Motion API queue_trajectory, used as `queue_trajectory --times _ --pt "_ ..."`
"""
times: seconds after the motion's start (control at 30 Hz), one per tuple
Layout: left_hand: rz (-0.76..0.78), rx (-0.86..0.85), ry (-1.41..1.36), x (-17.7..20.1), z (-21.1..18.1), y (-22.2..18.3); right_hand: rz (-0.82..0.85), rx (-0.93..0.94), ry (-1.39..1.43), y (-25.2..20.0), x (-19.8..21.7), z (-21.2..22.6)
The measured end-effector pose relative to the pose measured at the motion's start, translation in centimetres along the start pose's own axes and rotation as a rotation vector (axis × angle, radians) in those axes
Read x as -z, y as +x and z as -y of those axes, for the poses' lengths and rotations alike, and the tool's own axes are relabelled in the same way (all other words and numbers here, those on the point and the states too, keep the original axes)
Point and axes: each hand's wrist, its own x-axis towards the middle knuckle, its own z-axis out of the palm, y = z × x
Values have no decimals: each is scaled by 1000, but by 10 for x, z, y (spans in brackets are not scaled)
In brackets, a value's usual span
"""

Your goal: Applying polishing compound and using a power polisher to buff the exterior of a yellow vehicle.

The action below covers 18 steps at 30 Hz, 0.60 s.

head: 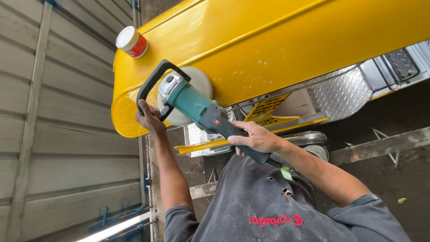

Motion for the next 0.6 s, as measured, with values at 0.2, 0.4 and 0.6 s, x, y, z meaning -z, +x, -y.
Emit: queue_trajectory --times 0.2,0.4,0.6 --pt "80 -42 -22 -19 1 -6 -56 43 27 -15 5 -7" --pt "143 7 -73 -77 14 -27 -192 16 3 -66 15 20" --pt "291 91 -87 -152 29 -61 -328 58 38 -122 41 -7"
